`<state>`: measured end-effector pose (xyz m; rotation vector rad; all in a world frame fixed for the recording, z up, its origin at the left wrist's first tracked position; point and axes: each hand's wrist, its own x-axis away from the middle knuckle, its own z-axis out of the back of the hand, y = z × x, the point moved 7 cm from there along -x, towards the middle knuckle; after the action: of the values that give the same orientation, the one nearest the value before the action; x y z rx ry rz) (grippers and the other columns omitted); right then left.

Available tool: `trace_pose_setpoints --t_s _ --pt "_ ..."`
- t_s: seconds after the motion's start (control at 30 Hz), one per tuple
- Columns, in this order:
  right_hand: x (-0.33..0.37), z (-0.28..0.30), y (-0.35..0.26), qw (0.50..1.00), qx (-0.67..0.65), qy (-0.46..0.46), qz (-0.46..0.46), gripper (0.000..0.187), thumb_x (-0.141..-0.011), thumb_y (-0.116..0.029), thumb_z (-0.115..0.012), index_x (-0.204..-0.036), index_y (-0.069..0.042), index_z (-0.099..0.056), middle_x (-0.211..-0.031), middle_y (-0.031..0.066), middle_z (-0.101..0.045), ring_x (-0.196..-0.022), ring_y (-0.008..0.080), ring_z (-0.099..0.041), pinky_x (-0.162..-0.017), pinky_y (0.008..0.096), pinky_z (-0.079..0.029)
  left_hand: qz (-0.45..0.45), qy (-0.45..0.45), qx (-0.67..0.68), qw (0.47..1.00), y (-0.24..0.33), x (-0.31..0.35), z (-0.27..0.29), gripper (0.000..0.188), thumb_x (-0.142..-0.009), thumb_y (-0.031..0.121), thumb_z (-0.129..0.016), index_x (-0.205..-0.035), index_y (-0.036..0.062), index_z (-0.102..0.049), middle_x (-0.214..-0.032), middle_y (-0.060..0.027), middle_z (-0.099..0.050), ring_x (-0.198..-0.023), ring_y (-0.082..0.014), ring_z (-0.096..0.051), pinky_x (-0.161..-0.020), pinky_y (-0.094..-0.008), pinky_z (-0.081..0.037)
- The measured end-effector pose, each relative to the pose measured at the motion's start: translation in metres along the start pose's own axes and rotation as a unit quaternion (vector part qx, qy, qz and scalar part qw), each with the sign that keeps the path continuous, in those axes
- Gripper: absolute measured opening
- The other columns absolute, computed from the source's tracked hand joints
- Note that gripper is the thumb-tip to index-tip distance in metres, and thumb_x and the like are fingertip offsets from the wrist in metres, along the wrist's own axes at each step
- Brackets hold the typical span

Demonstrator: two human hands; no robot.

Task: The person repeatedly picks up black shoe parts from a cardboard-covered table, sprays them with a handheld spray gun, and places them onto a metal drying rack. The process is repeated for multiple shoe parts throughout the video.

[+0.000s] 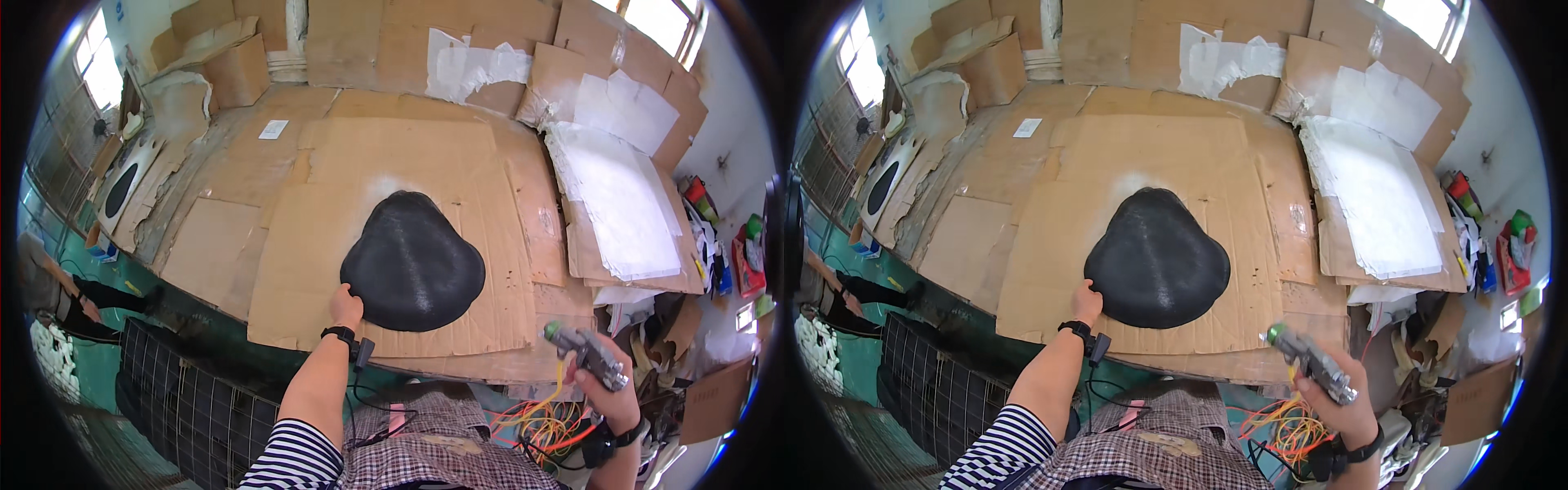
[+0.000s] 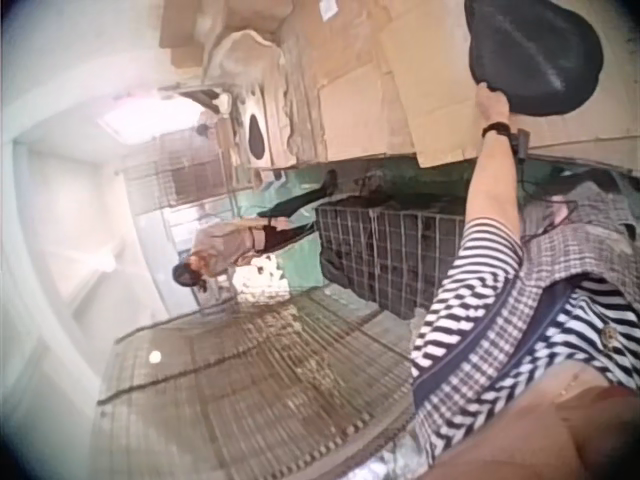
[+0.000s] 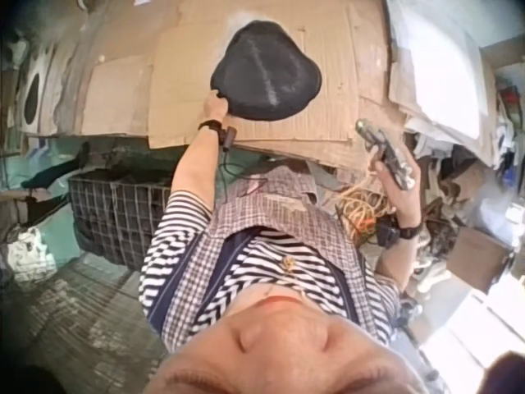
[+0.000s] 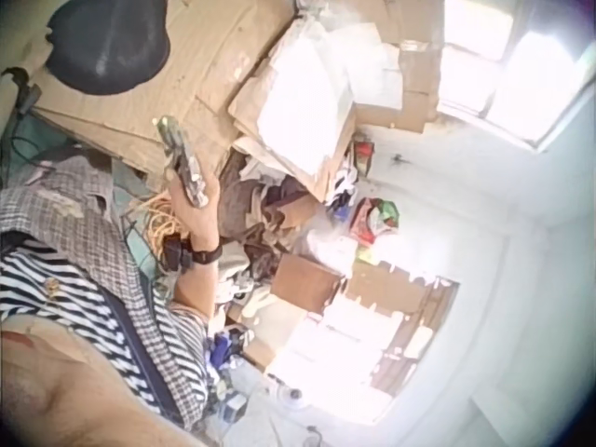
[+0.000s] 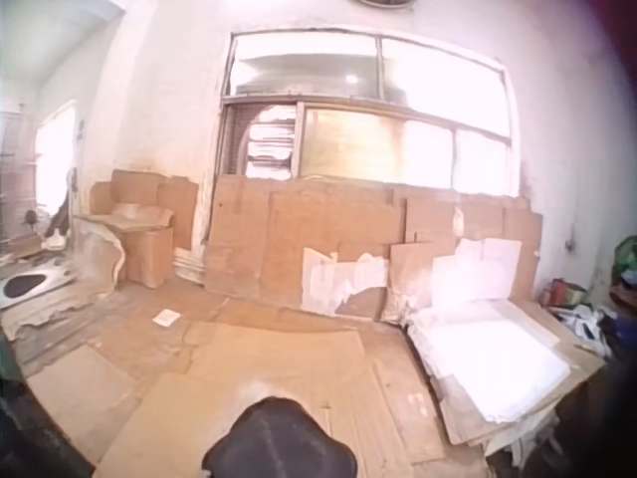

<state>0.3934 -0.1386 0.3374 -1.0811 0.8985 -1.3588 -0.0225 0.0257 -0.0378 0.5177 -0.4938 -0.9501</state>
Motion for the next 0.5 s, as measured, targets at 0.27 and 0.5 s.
trace_pose_setpoints --t_s 0.27,0.5 --pt "0.019 0.031 0.020 0.992 0.103 -0.071 -0.027 0.041 -0.076 -0.006 -0.071 -0.115 0.002 -0.059 -0.080 0.0037 -0.065 -0.073 0.0099 -0.061 -0.069 0.0247 -0.049 0.010 0.013 0.007 1.000 0.022 0.006 0.012 0.014 -0.079 0.009 -0.061 -0.090 0.0024 -0.067 -0.087 -0.0155 -0.069 -0.083 -0.0327 -0.065 -0.077 -0.0414 -0.051" --pt "-0.005 0.024 0.013 0.998 0.027 -0.025 0.048 0.043 -0.077 -0.006 -0.069 -0.118 0.002 -0.057 -0.085 0.0075 -0.066 -0.074 0.0116 -0.062 -0.067 0.0248 -0.049 0.043 0.021 0.083 0.995 0.021 0.007 0.017 0.007 -0.077 0.009 -0.060 -0.076 0.0042 -0.065 -0.076 -0.0148 -0.066 -0.075 -0.0318 -0.065 -0.072 -0.0396 -0.052"
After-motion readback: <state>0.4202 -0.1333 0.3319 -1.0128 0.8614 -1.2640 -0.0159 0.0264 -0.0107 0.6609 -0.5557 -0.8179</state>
